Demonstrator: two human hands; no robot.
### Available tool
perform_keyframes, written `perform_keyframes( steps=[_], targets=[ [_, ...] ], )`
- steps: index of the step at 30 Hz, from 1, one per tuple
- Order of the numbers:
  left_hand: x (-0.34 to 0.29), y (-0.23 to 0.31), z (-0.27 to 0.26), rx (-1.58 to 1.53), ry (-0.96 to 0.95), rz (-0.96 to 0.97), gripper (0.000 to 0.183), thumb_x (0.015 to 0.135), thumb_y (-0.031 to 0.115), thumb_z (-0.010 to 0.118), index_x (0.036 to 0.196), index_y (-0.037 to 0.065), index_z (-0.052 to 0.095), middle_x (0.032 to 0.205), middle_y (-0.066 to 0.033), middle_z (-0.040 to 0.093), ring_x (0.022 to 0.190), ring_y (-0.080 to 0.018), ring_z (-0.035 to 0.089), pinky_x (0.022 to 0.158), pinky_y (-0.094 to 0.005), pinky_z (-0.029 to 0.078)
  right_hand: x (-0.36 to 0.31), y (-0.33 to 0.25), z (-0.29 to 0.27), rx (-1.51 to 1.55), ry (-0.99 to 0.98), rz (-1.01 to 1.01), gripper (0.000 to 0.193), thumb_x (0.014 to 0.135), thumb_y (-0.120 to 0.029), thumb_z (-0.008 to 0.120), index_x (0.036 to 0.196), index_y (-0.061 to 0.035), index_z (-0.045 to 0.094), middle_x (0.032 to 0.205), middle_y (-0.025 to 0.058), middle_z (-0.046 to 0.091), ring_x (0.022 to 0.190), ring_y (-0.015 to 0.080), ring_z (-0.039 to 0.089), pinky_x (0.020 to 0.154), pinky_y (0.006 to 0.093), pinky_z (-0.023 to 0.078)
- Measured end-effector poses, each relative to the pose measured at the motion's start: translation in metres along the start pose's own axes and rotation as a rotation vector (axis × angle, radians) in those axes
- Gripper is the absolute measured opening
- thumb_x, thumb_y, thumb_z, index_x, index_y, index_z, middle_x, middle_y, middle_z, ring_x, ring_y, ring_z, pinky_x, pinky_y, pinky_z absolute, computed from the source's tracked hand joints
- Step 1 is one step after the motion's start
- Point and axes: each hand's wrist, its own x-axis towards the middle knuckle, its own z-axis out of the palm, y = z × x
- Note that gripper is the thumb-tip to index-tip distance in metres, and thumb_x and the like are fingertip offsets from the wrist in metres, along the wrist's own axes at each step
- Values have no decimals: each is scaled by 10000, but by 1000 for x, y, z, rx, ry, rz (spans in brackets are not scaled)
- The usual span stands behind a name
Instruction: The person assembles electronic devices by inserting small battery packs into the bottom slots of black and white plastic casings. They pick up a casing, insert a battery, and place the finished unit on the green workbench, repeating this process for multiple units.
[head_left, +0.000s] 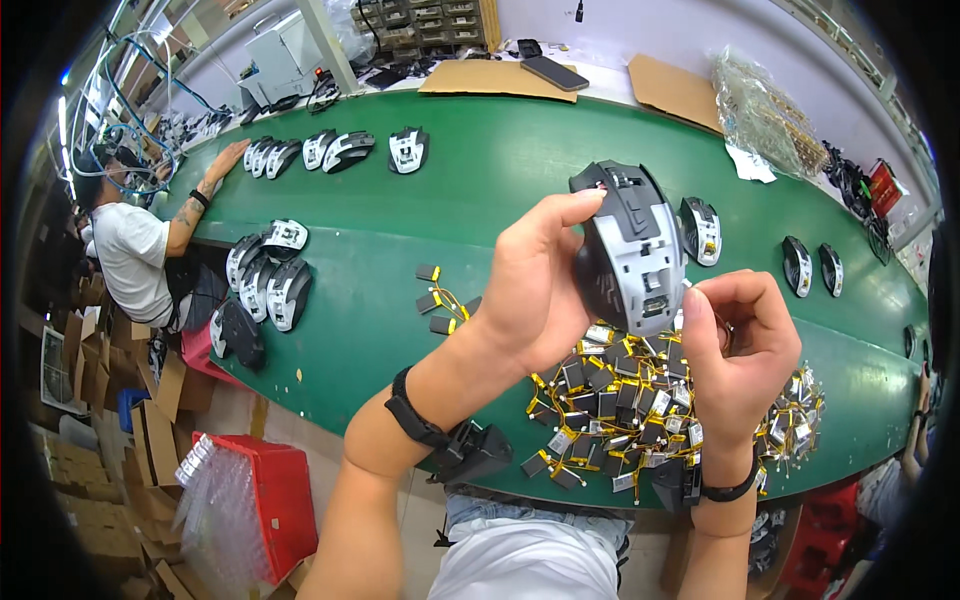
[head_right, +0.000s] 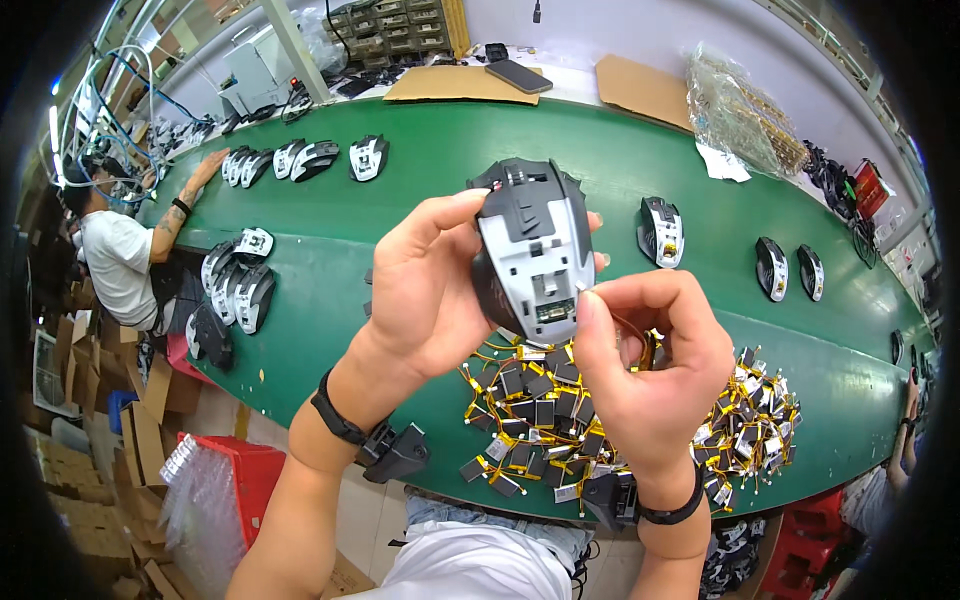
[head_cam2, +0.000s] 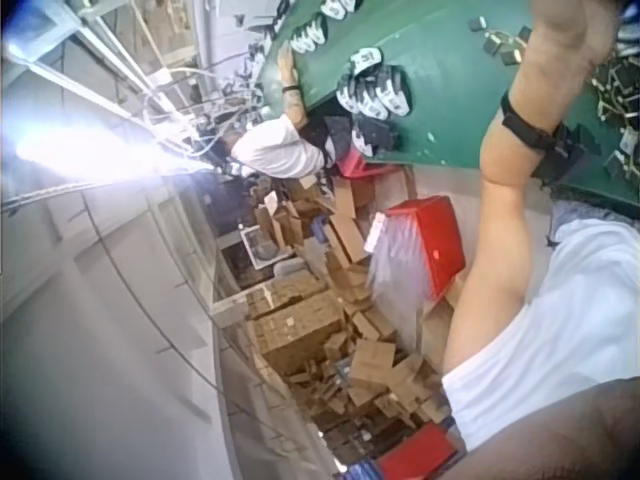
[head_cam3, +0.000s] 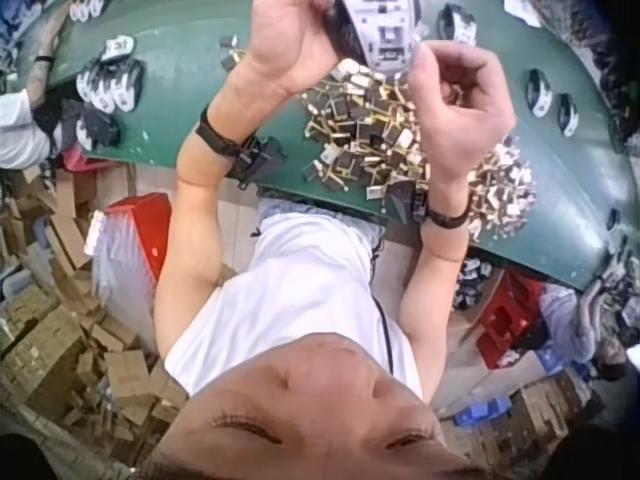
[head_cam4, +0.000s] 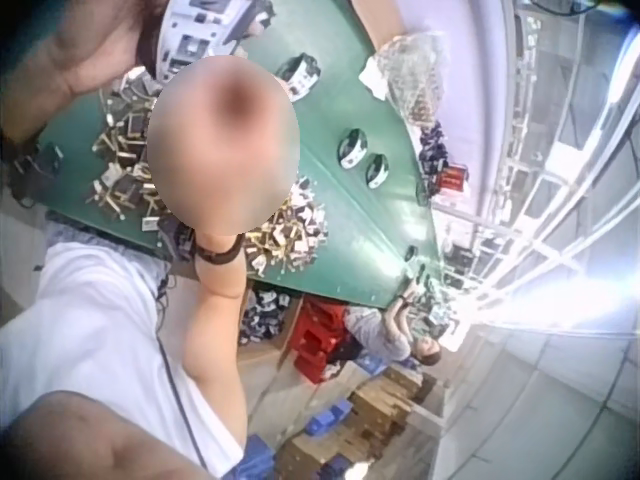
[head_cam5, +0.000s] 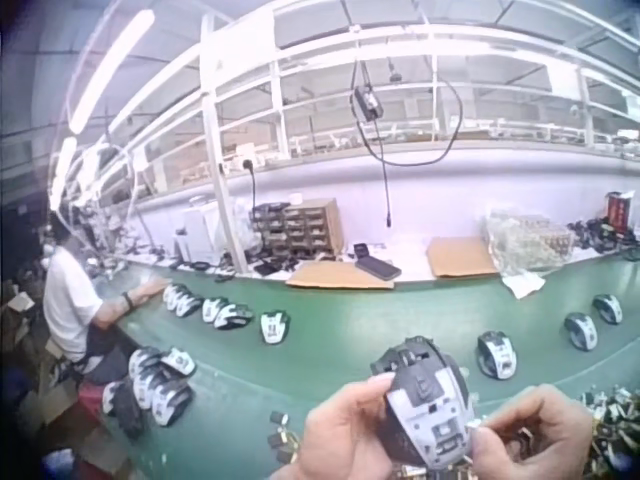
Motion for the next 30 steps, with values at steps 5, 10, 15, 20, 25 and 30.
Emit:
perform_keyframes(
  steps=[5,10,15,20,25,30],
  targets=[
    [-1,0,-1,98,-71,70,447,974,256,410,1294,-48,479,1282,-240,558,1152,-379,582,1020,-466,452,4,2,-4,-157,-112,-195,118,739,42,699,804,-24,627,715,9,614,599,66,501,524,209,372],
    [-3,5,-3,256,-118,111,333,1009,257,422,1250,40,493,1144,-111,620,1035,-204,631,917,-351,510,10,-6,-7,-405,-233,-474,199,640,86,689,788,-37,639,712,47,600,627,180,550,534,288,440],
    [-1,-3,-4,260,-70,60,280,1014,297,449,1196,87,488,1008,-26,604,880,-106,606,774,-269,503,5,-5,-3,-407,-186,-506,239,602,98,705,782,-47,641,704,42,592,623,188,544,541,296,433],
    [-6,-6,3,295,-35,110,287,1016,274,427,1213,82,509,1064,-37,615,959,-120,607,850,-291,498,3,-2,2,-434,-198,-559,263,570,88,718,776,-56,641,688,40,571,603,194,518,537,310,412],
    [-5,-8,3,324,-47,123,290,1018,262,423,1237,84,491,1084,-30,607,965,-114,605,854,-286,495,2,-2,0,-434,-196,-548,266,568,83,716,781,-56,638,693,40,565,609,202,511,538,312,406],
    [-5,-11,0,311,-19,119,289,1022,270,423,1231,85,497,1078,-22,609,963,-110,603,848,-275,495,2,0,2,-452,-222,-563,264,576,78,726,793,-52,646,701,43,568,613,208,512,542,318,412]
  ],
)
